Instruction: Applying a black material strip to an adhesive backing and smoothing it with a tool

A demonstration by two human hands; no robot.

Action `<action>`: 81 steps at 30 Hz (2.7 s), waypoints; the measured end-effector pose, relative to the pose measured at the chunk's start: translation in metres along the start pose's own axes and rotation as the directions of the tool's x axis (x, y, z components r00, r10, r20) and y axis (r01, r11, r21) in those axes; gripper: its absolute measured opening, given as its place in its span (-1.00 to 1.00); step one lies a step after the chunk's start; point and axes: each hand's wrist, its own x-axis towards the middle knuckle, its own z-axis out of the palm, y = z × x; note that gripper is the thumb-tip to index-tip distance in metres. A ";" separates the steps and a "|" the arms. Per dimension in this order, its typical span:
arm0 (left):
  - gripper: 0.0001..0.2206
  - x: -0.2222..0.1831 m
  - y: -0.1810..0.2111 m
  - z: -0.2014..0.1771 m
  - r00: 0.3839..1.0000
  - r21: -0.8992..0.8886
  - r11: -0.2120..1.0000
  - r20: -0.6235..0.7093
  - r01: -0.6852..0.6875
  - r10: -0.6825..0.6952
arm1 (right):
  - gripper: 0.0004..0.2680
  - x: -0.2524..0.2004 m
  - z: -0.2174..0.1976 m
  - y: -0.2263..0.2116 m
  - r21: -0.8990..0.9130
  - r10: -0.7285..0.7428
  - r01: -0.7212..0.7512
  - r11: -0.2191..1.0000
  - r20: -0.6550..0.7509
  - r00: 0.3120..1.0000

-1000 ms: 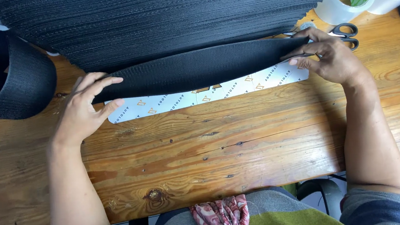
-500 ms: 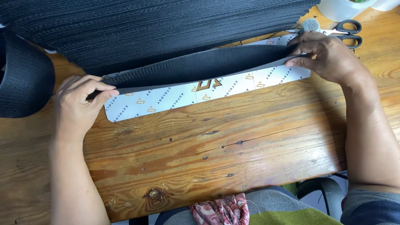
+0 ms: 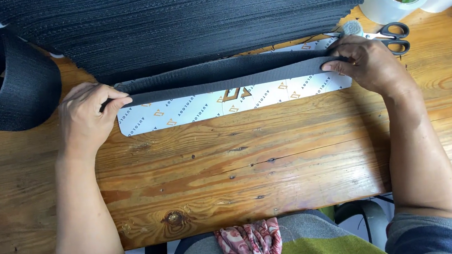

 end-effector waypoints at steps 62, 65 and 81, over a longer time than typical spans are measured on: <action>-0.78 -0.012 -0.019 -0.007 0.993 -0.209 0.971 -0.006 0.115 -0.118 | -0.83 0.001 0.002 0.013 -0.001 -0.034 0.034 0.999 -0.010 0.999; -0.73 -0.005 -0.012 -0.010 0.990 -0.224 0.964 0.020 0.140 -0.139 | -0.84 0.002 0.000 0.011 0.037 -0.049 0.049 0.998 -0.005 0.999; -0.84 -0.014 -0.021 -0.007 0.958 -0.144 0.949 0.113 0.279 -0.265 | -0.83 0.002 0.000 0.006 -0.022 -0.105 0.104 0.994 -0.033 0.994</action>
